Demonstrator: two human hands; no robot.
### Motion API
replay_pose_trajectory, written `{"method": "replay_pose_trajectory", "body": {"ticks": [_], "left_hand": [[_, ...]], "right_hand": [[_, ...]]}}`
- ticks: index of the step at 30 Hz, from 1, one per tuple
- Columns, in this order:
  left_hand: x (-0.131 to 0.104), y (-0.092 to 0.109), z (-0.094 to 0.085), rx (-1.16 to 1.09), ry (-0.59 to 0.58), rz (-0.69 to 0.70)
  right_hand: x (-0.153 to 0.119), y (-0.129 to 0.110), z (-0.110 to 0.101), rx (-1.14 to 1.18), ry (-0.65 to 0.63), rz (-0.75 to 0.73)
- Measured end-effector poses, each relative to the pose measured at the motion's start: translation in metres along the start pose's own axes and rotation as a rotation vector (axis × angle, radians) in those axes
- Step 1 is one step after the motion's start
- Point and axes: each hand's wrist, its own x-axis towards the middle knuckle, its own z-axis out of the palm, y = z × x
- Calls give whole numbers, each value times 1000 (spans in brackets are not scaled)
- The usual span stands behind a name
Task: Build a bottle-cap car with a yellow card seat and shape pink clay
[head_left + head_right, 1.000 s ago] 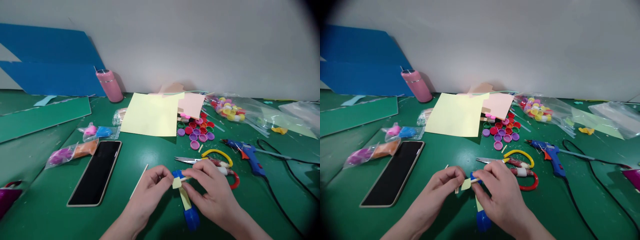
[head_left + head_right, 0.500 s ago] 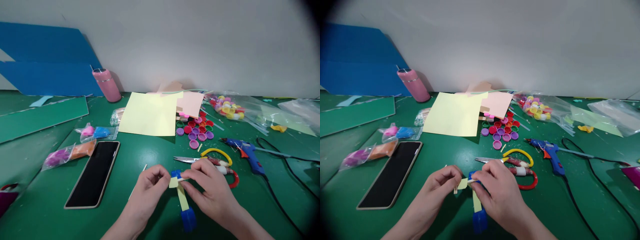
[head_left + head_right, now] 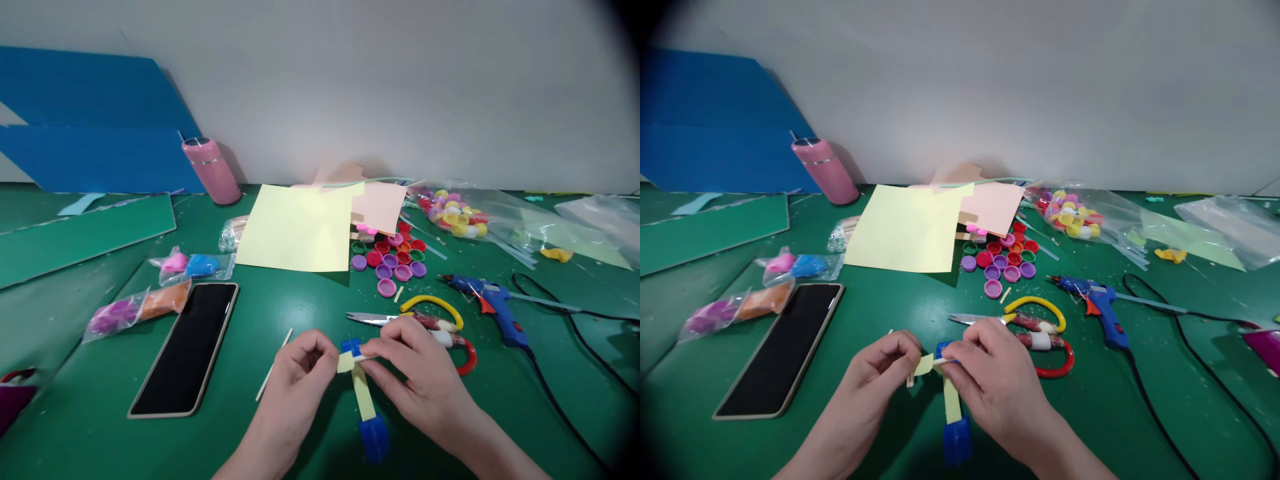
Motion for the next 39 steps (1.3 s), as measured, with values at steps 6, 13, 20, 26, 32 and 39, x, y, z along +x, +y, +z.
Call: {"method": "replay_pose_trajectory", "body": {"ticks": [6, 13, 20, 26, 32, 39], "left_hand": [[1, 2, 0, 6, -8, -36], [0, 3, -2, 39, -13, -44], [0, 1, -4, 61, -27, -6], [-1, 1, -4, 57, -19, -1], [-1, 3, -2, 79, -8, 15], [3, -1, -5, 24, -49, 11]], "right_hand": [[0, 0, -1, -7, 2, -1], [-1, -1, -1, -10, 6, 14], [-2, 0, 0, -3, -9, 11], [-2, -2, -2, -18, 23, -5], [5, -10, -2, -55, -8, -49], [4, -8, 3, -71, 29, -117]]}}
